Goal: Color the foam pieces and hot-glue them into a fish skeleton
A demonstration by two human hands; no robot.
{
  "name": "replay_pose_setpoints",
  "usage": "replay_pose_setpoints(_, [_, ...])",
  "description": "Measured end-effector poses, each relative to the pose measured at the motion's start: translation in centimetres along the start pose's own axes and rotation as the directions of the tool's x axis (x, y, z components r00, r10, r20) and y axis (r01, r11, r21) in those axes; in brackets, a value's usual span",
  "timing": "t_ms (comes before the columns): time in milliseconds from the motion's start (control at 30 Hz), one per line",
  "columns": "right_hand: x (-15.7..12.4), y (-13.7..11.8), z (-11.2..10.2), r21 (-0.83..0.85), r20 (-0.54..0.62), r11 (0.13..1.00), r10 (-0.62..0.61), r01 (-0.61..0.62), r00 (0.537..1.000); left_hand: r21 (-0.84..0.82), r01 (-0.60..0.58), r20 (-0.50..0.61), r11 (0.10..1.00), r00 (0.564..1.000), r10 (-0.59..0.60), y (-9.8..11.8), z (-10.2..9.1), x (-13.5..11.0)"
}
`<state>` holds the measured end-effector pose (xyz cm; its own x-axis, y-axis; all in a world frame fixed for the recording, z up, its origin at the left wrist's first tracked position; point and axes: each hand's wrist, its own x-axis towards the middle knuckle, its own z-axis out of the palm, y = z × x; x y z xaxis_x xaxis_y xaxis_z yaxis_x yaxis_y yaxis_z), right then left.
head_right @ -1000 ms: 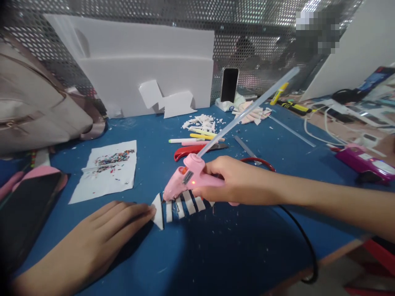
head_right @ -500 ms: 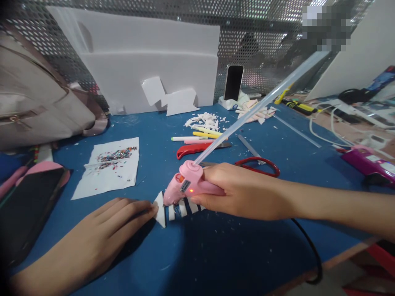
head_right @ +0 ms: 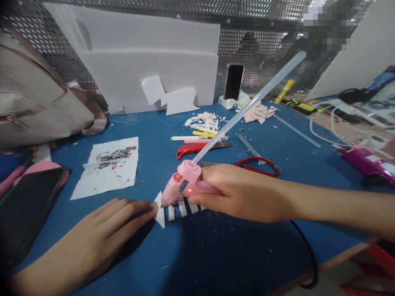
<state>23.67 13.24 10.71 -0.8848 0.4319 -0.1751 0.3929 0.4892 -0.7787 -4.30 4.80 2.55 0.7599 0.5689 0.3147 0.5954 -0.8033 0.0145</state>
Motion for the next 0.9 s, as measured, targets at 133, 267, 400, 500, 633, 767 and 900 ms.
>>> replay_pose_setpoints(133, [0.07,-0.25,-0.10,0.008,0.002,0.999,0.035,-0.035,0.999,0.001,0.004,0.001,1.000,1.000,-0.004,-0.10,-0.03,-0.07])
replay_pose_setpoints(267, [0.09,-0.35,-0.13,0.002,0.009,0.999,0.044,-0.044,0.999,-0.007,-0.002,0.005,1.000,1.000,0.002,-0.13,-0.01,-0.18])
replay_pose_setpoints(400, [0.02,-0.26,-0.05,-0.017,0.002,0.999,0.035,-0.035,0.999,0.003,0.007,-0.014,1.000,1.000,-0.007,-0.15,-0.14,0.09])
replay_pose_setpoints(500, [0.03,-0.14,-0.07,-0.049,-0.012,0.998,0.035,-0.036,0.999,0.011,0.004,-0.012,1.000,1.000,-0.004,-0.13,-0.29,0.31])
replay_pose_setpoints(633, [0.07,-0.06,-0.13,-0.055,-0.016,0.998,0.032,-0.033,0.999,0.009,-0.001,-0.005,1.000,1.000,0.001,-0.12,-0.28,0.24])
replay_pose_setpoints(767, [-0.04,-0.08,-0.11,-0.052,-0.011,0.998,0.022,-0.022,1.000,0.006,0.001,0.000,1.000,1.000,-0.001,-0.15,-0.09,-0.06])
replay_pose_setpoints(900, [-0.09,-0.03,-0.13,-0.065,-0.007,0.998,0.021,-0.021,1.000,0.005,0.003,0.006,1.000,1.000,-0.003,-0.12,-0.05,-0.17])
